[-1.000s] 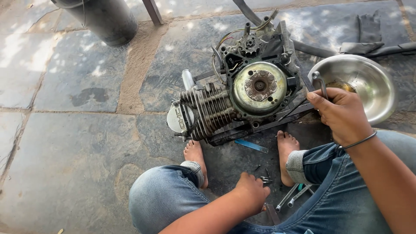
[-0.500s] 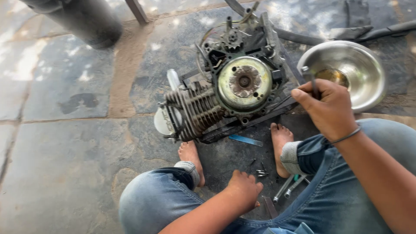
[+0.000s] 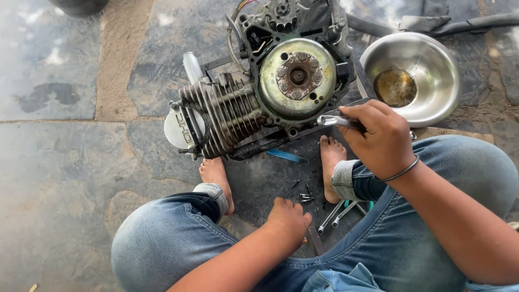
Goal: Disassembling and repairing a motorcycle engine using wrenches and other tools.
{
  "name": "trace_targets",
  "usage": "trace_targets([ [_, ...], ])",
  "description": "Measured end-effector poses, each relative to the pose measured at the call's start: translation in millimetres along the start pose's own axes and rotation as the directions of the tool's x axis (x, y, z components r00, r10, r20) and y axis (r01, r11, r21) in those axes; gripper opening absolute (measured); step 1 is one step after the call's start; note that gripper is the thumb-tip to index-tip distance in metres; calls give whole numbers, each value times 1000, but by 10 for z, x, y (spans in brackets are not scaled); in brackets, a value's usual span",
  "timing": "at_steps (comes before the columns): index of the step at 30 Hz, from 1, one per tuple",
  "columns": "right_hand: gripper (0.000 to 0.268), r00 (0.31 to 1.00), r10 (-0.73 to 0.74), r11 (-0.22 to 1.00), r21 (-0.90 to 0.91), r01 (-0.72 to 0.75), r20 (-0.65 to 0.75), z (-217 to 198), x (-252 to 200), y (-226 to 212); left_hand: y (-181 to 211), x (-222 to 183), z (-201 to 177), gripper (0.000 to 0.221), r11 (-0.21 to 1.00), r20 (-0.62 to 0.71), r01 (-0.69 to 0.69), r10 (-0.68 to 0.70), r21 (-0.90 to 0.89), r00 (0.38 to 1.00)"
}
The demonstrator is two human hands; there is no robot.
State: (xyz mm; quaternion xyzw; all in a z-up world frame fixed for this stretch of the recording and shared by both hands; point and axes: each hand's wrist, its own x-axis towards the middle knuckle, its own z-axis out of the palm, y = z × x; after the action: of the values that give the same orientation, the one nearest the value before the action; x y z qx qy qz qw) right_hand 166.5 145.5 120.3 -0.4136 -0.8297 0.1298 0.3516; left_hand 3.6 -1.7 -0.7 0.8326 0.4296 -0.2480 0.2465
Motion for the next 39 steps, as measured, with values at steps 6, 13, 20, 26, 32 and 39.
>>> trace_targets([
  [6,27,1000,-30,999,-28,30,-4,-24,-25,1,18,-59,-21,60,1000,-14,-2,2,-7,1000],
  [13,29,999,-44,999,-31,43,-15,-32,-31,23,23,-95,-127,63,999,26,-35,35,8,999],
  [20,29,1000,12,999,-41,-13,-10,-3,-2,20,42,-97,-102,61,1000,27,-15,14,15,1000],
  [26,26,1000,-20,998,-55,19,-18,-40,22,17,30,-85,-79,57,1000,-25,-7,7,7,1000],
  [32,25,999,41,999,-12,-41,13,-37,-5,16,30,-87,-57,58,1000,-7,-13,13,2,1000],
  [39,25,1000,-16,1000,-14,16,-6,-33,-22,57,15,-78,-81,58,1000,-15,-7,7,-11,1000],
])
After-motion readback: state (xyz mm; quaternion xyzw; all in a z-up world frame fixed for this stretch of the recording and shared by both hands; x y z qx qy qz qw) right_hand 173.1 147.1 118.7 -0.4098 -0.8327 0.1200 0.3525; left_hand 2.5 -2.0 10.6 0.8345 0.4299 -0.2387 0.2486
